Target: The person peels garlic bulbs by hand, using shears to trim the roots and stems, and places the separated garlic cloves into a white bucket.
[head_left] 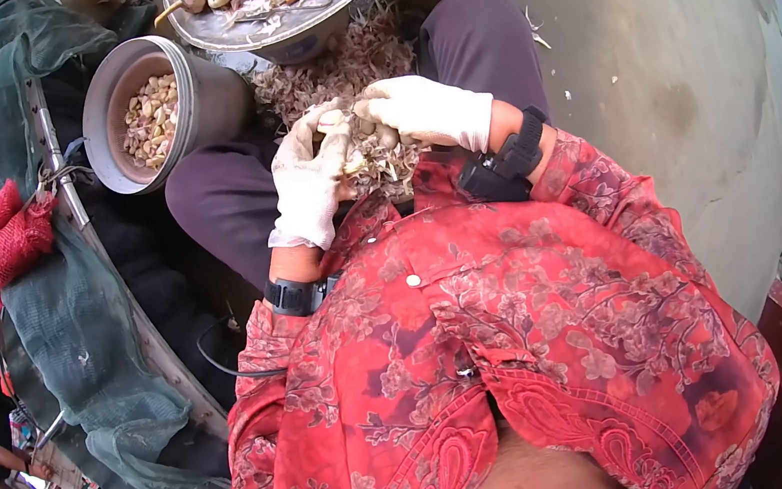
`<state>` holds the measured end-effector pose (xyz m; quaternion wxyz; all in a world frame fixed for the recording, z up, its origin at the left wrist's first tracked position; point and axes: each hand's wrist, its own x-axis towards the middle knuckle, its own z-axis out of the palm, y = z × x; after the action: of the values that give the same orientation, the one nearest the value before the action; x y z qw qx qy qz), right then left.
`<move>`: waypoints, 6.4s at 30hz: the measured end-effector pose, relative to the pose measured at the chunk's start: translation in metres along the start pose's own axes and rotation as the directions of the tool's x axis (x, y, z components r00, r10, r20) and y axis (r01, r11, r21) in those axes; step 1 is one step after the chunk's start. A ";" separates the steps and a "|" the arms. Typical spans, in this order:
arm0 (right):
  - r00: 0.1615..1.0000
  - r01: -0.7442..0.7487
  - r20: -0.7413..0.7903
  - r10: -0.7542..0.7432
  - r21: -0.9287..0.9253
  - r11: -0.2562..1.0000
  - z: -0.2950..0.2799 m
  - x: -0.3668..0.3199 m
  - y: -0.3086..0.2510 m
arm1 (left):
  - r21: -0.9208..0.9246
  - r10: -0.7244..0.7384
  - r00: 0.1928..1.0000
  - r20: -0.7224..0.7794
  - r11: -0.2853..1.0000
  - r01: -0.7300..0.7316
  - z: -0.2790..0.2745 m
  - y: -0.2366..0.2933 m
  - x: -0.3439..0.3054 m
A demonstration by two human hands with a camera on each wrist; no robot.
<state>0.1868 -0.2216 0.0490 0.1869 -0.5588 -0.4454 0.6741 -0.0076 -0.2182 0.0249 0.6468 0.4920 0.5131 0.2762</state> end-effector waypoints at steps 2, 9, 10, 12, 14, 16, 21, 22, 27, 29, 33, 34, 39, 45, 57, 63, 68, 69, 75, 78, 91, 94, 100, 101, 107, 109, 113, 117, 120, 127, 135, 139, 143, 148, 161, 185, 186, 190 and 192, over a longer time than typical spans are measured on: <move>0.997 -0.064 -0.048 0.066 0.051 0.997 -0.002 -0.003 -0.001 | -0.213 -0.226 0.973 0.040 0.950 0.230 0.001 0.012 -0.002; 0.997 -0.026 -0.072 0.040 0.185 0.982 0.003 -0.001 0.009 | -0.504 -0.283 0.946 0.159 0.801 0.324 -0.001 0.012 0.001; 0.997 -0.026 -0.069 0.040 0.187 0.982 0.004 0.001 0.009 | -0.512 -0.282 0.941 0.186 0.790 0.338 -0.002 0.011 0.002; 0.993 -0.047 -0.099 0.064 0.163 0.985 0.004 0.005 0.009 | -0.520 -0.278 0.936 0.217 0.779 0.352 -0.001 0.008 0.006; 0.992 0.030 -0.124 -0.001 0.232 0.972 0.008 0.017 0.025 | -0.567 -0.295 0.930 0.218 0.738 0.367 -0.001 -0.003 0.012; 0.988 0.024 -0.154 0.022 0.295 0.955 0.007 0.002 0.001 | -0.541 -0.269 0.942 0.201 0.771 0.336 0.003 0.002 0.010; 0.974 0.057 -0.228 -0.002 0.236 0.970 0.014 0.012 0.011 | -0.556 -0.251 0.954 0.164 0.775 0.299 0.006 0.000 0.013; 0.980 0.044 -0.199 0.006 0.249 0.968 0.014 0.009 0.008 | -0.508 -0.268 0.953 0.142 0.807 0.302 0.006 -0.001 0.015; 0.971 0.106 -0.232 -0.058 0.198 0.974 0.013 0.011 0.012 | -0.548 -0.274 0.940 0.203 0.764 0.341 0.003 -0.014 0.026; 0.947 0.165 -0.287 -0.147 0.040 0.985 0.011 0.016 0.016 | -0.566 -0.265 0.940 0.213 0.751 0.340 0.003 -0.017 0.029; 0.956 0.129 -0.277 -0.101 0.086 0.988 0.007 0.019 0.018 | -0.604 -0.211 0.944 0.252 0.728 0.324 0.003 -0.019 0.034; 0.956 0.126 -0.277 -0.098 0.087 0.988 0.006 0.020 0.019 | -0.604 -0.214 0.944 0.253 0.727 0.327 0.004 -0.018 0.035; 0.948 0.112 -0.307 -0.080 0.088 0.990 0.000 0.020 0.015 | -0.586 -0.234 0.923 0.304 0.718 0.375 0.000 -0.018 0.044; 0.952 0.170 -0.297 -0.081 0.288 0.942 -0.002 0.039 0.046 | -0.661 -0.216 0.901 0.376 0.620 0.424 0.006 -0.015 0.046; 0.984 0.024 -0.165 0.069 0.507 0.862 -0.004 0.026 0.022 | -0.231 -0.259 0.959 0.118 0.932 0.280 0.014 0.003 0.037; 0.997 0.008 -0.078 0.027 0.417 0.909 -0.010 0.024 0.024 | -0.257 -0.254 0.960 0.118 0.926 0.276 0.013 -0.002 0.039; 0.999 0.031 -0.039 -0.013 0.488 0.872 -0.012 0.026 0.032 | -0.431 -0.297 0.938 0.180 0.833 0.347 0.017 0.015 0.031; 0.999 0.035 -0.044 -0.016 0.488 0.872 -0.011 0.025 0.031 | -0.432 -0.295 0.939 0.177 0.834 0.343 0.015 0.016 0.030; 0.986 0.029 -0.164 0.037 0.383 0.923 -0.001 0.013 0.017 | -0.511 -0.284 0.926 0.247 0.774 0.374 0.012 0.009 0.027; 0.991 0.025 -0.130 0.029 0.394 0.919 -0.002 0.013 0.017 | -0.454 -0.281 0.925 0.256 0.810 0.372 0.010 0.009 0.026; 0.999 0.036 -0.038 -0.015 0.615 0.788 0.009 0.023 0.037 | -0.583 -0.255 0.950 0.180 0.750 0.312 0.019 -0.001 0.018; 0.999 0.036 -0.046 -0.011 0.589 0.807 0.007 0.020 0.029 | -0.668 -0.260 0.957 0.129 0.690 0.278 0.023 0.004 0.016; 0.999 0.032 -0.023 -0.024 0.590 0.806 -0.004 0.022 0.021 | -0.691 -0.248 0.957 0.152 0.665 0.282 0.026 0.021 0.019; 0.999 0.038 -0.014 -0.037 0.601 0.798 -0.005 0.022 0.021 | -0.631 -0.265 0.957 0.120 0.724 0.280 0.022 0.013 0.022; 0.997 -0.029 -0.046 0.067 0.572 0.820 0.001 0.022 0.027 | -0.478 -0.369 0.920 0.134 0.789 0.386 0.006 0.004 0.029; 0.994 -0.032 -0.070 0.086 0.561 0.827 0.000 0.022 0.027 | -0.529 -0.368 0.926 0.086 0.770 0.355 0.011 0.004 0.031; 0.987 -0.058 -0.098 0.131 0.538 0.841 -0.004 0.023 0.029 | -0.533 -0.351 0.928 0.122 0.766 0.360 0.005 -0.001 0.032; 0.969 -0.083 -0.181 0.169 0.404 0.911 -0.011 0.021 0.021 | -0.365 -0.394 0.911 0.122 0.836 0.410 -0.001 0.004 0.034; 0.987 -0.050 -0.118 0.107 0.411 0.910 -0.022 0.024 0.020 | -0.342 -0.354 0.934 0.042 0.873 0.346 0.000 -0.005 0.041; 0.981 -0.062 -0.173 0.084 0.129 0.990 -0.045 0.046 -0.043 | -0.395 -0.394 0.919 -0.012 0.846 0.358 -0.020 -0.012 0.063; 0.976 0.127 -0.145 -0.162 -0.224 0.966 -0.042 0.134 -0.080 | -0.432 -0.385 0.923 0.006 0.832 0.350 -0.057 0.003 0.089; 0.922 0.179 -0.194 -0.334 -0.553 0.814 -0.029 0.186 -0.093 | -0.518 -0.359 0.933 -0.012 0.801 0.301 -0.076 0.005 0.106; 0.923 0.160 -0.161 -0.349 -0.665 0.730 -0.018 0.224 -0.113 | -0.497 -0.451 0.892 -0.032 0.781 0.377 -0.090 0.005 0.113; 0.902 0.168 -0.126 -0.413 -0.779 0.604 -0.003 0.261 -0.108 | -0.493 -0.461 0.887 -0.006 0.774 0.398 -0.095 0.001 0.117; 0.928 0.054 -0.071 -0.367 -0.947 0.317 0.011 0.293 -0.104 | -0.472 -0.487 0.873 0.033 0.762 0.443 -0.104 -0.006 0.117; 0.914 0.251 0.063 -0.402 -0.865 0.435 0.010 0.255 -0.104 | -0.507 -0.509 0.859 0.055 0.727 0.463 -0.104 -0.004 0.118; 0.903 0.255 0.057 -0.426 -0.869 0.424 0.010 0.250 -0.103 | -0.497 -0.516 0.855 0.046 0.731 0.468 -0.103 -0.008 0.119; 0.853 0.330 0.032 -0.520 -0.805 0.492 -0.001 0.224 -0.104 | -0.574 -0.495 0.862 0.105 0.678 0.459 -0.104 -0.021 0.123; 0.834 0.310 -0.096 -0.544 -0.732 0.606 -0.013 0.202 -0.108 | -0.598 -0.503 0.856 0.122 0.651 0.468 -0.101 -0.011 0.122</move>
<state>0.1103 -0.0076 0.0180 0.1899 -0.5604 -0.7498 0.2962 -0.0644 -0.0817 -0.0322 0.8052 0.0942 0.5263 0.2564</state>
